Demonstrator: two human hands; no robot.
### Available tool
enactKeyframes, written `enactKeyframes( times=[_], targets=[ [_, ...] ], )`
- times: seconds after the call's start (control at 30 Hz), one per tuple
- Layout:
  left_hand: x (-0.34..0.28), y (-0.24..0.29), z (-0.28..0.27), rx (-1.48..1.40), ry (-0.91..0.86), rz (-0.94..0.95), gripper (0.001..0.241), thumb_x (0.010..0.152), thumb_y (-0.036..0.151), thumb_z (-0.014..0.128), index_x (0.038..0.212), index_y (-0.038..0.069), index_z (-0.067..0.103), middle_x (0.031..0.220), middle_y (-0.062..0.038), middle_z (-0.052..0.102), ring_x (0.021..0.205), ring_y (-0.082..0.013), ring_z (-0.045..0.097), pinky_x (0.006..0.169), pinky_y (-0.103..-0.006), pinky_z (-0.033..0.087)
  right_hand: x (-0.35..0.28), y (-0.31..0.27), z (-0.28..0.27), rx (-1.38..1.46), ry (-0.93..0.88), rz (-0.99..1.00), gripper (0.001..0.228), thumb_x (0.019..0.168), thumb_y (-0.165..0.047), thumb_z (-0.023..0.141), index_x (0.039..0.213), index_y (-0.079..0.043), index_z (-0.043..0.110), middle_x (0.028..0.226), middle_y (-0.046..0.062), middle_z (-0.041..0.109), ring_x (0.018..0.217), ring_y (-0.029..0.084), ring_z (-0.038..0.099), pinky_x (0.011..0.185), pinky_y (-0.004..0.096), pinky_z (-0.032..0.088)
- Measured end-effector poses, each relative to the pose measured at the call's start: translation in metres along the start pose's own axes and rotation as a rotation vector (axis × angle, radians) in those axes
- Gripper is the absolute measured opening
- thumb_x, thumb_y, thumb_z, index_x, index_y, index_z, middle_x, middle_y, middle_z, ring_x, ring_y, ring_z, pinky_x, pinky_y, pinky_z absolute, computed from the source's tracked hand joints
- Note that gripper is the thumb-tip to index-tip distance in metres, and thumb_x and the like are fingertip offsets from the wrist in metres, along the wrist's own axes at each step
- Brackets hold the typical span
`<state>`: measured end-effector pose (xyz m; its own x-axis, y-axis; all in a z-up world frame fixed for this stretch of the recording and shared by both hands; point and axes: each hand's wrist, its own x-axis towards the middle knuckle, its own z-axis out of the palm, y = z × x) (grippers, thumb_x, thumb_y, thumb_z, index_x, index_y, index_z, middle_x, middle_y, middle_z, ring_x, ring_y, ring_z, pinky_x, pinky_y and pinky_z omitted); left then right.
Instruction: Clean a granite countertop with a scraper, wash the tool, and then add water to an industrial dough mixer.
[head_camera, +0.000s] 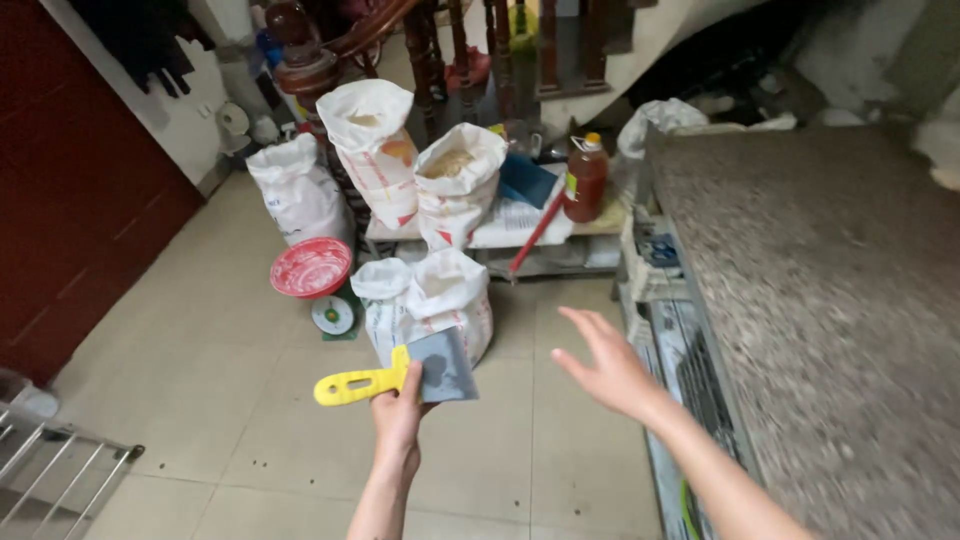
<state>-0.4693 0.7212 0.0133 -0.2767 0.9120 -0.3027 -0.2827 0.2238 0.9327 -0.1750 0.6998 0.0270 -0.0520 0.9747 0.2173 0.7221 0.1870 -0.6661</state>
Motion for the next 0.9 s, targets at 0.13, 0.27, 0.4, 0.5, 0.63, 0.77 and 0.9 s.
enactKeyframes(
  times=[0.13,0.27,0.4,0.5,0.63,0.77,0.9],
  targets=[
    [0.073,0.02,0.029,0.013,0.079,0.06,0.03,0.095,0.011,0.07,0.112,-0.014,0.069,0.1,-0.018,0.072,0.08,-0.0234,0.066,0.07,-0.0366,0.058,0.097,0.061,-0.009,0.023,-0.018,0.129,0.067,0.094,-0.035,0.064,0.153,-0.013,0.043,0.149,0.009,0.052,0.099,0.023,0.069,0.09,0.038,0.056],
    [0.164,0.024,0.082,0.046,0.064,0.045,0.031,0.092,0.012,0.073,0.113,-0.011,0.07,0.103,-0.017,0.073,0.084,-0.0228,0.068,0.07,-0.0346,0.057,0.172,0.124,-0.021,0.058,0.073,0.153,0.064,0.093,-0.036,0.064,0.149,-0.01,0.049,0.149,0.011,0.054,0.133,0.029,0.057,0.108,0.042,0.047],
    [0.247,0.023,0.167,0.112,-0.031,0.045,0.031,0.091,0.013,0.075,0.108,-0.013,0.071,0.099,-0.017,0.074,0.081,-0.0211,0.067,0.068,-0.0313,0.054,0.231,0.208,-0.04,0.004,0.156,0.3,0.064,0.093,-0.039,0.064,0.148,-0.01,0.05,0.144,0.012,0.059,0.125,0.027,0.064,0.091,0.038,0.055],
    [0.344,-0.009,0.245,0.249,-0.11,0.113,0.04,0.081,0.019,0.09,0.111,-0.004,0.076,0.101,-0.017,0.076,0.087,-0.0205,0.072,0.071,-0.0447,0.059,0.267,0.268,-0.073,0.073,0.191,0.489,0.07,0.1,-0.042,0.064,0.153,-0.001,0.046,0.148,0.027,0.054,0.141,0.04,0.051,0.112,0.055,0.045],
    [0.431,-0.014,0.38,0.298,-0.368,0.101,0.04,0.081,0.016,0.089,0.114,-0.002,0.075,0.1,-0.011,0.074,0.087,-0.0165,0.067,0.076,-0.0397,0.056,0.262,0.317,-0.102,0.173,0.364,0.71,0.074,0.106,-0.047,0.055,0.158,0.002,0.036,0.153,0.028,0.046,0.146,0.042,0.042,0.12,0.059,0.035],
    [0.448,-0.022,0.495,0.371,-0.637,0.027,0.037,0.086,0.02,0.084,0.117,0.003,0.073,0.1,-0.008,0.075,0.082,-0.0149,0.07,0.069,-0.0335,0.056,0.223,0.325,-0.112,0.265,0.61,0.939,0.059,0.104,-0.036,0.055,0.152,-0.005,0.045,0.144,0.016,0.053,0.125,0.035,0.053,0.101,0.055,0.041],
    [0.453,-0.037,0.59,0.429,-0.862,-0.008,0.051,0.094,0.025,0.078,0.139,0.006,0.063,0.13,-0.009,0.068,0.115,-0.0197,0.064,0.095,-0.0411,0.052,0.229,0.297,-0.146,0.315,0.839,1.142,0.064,0.109,-0.031,0.053,0.158,0.007,0.034,0.149,0.038,0.045,0.144,0.056,0.037,0.118,0.072,0.028]
  ],
)
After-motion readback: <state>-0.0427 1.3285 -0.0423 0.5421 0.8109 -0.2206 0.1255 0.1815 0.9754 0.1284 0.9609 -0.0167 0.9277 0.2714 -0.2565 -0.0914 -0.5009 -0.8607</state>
